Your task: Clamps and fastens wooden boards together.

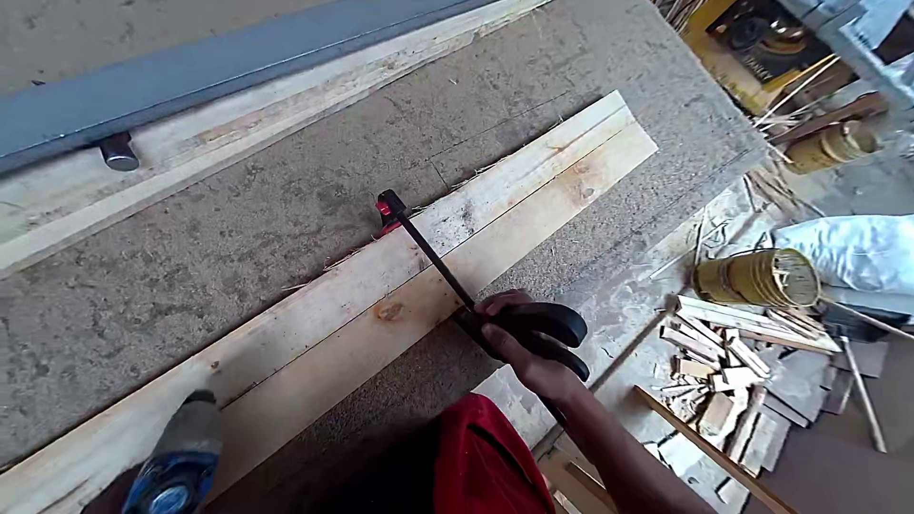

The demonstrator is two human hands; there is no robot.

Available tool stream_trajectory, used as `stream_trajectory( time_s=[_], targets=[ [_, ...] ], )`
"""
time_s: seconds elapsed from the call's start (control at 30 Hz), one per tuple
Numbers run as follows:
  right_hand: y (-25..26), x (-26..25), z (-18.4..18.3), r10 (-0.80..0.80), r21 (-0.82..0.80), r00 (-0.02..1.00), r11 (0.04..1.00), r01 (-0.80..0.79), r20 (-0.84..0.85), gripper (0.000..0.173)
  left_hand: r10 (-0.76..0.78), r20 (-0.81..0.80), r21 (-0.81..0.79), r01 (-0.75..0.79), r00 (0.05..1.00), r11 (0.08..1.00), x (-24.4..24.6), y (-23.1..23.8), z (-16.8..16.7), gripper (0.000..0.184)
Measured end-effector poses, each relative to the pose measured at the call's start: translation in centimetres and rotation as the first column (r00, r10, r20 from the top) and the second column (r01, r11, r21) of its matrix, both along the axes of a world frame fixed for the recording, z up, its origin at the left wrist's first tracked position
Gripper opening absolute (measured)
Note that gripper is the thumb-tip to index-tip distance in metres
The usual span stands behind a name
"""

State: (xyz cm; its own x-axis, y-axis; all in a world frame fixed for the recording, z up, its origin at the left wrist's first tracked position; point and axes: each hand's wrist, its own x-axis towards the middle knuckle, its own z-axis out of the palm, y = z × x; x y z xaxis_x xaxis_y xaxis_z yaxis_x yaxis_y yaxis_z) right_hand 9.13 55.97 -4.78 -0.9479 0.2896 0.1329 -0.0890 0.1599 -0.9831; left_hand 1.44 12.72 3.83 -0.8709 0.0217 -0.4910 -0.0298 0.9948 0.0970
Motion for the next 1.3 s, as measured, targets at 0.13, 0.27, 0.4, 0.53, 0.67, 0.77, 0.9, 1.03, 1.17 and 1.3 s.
stream_trajectory(
  time_s=[0.13,0.27,0.4,0.53,0.67,0.77,0.9,1.03,1.17,1.3],
  targets=[
    [0.2,0.9,-1.4,-0.046,-0.055,0.996,0.998,0.042,-0.071,0.035,-0.224,-0.261,0.026,0.239,0.939,0.971,-1.0,2.9,-1.2,0.078],
    [1.4,1.9,-2.4,0.014,-0.034,0.978,0.999,-0.022,-0.21,0.065,-0.373,-0.486,0.045,0.449,0.79,0.892,-5.0,10.1,1.6,0.085],
    [0.8,1.9,-1.1,-0.038,-0.151,0.976,0.989,0.006,-0.213,0.046,-0.476,-0.293,0.098,0.521,0.829,0.848,-8.5,19.6,0.4,0.105],
    [1.0,2.0,-1.9,0.007,-0.111,0.974,0.993,-0.033,-0.227,0.044,-0.537,-0.022,-0.041,0.536,0.843,0.843,-10.2,23.8,-3.9,0.131],
    [1.7,1.9,-2.1,0.08,-0.015,0.965,0.996,-0.087,-0.25,0.051,-0.544,0.07,-0.105,0.548,0.836,0.83,-10.3,24.9,-3.8,0.131],
    [2.2,1.0,-2.2,0.108,0.066,0.952,0.994,-0.092,-0.288,0.041,-0.55,0.133,-0.156,0.565,0.825,0.81,-10.8,25.7,-3.4,0.13],
    [1.9,-0.1,-2.3,0.053,-0.045,0.953,0.997,-0.07,-0.299,0.034,-0.563,0.171,-0.192,0.588,0.808,0.786,-11.1,26.0,-3.2,0.13],
    [0.9,-2.0,-0.8,0.029,-0.034,0.962,0.999,-0.04,-0.273,0.028,-0.554,0.173,-0.195,0.58,0.814,0.791,-11.1,26.3,-3.1,0.128],
    [0.5,-2.7,-0.7,0.054,0.025,0.967,0.998,-0.049,-0.249,0.022,-0.551,0.171,-0.202,0.576,0.817,0.792,-11.0,26.4,-3.3,0.13],
    [0.8,-2.0,-0.8,0.044,-0.036,0.977,0.998,-0.053,-0.208,0.027,-0.567,0.139,-0.191,0.584,0.812,0.789,-10.8,26.1,-3.4,0.131]
  ],
)
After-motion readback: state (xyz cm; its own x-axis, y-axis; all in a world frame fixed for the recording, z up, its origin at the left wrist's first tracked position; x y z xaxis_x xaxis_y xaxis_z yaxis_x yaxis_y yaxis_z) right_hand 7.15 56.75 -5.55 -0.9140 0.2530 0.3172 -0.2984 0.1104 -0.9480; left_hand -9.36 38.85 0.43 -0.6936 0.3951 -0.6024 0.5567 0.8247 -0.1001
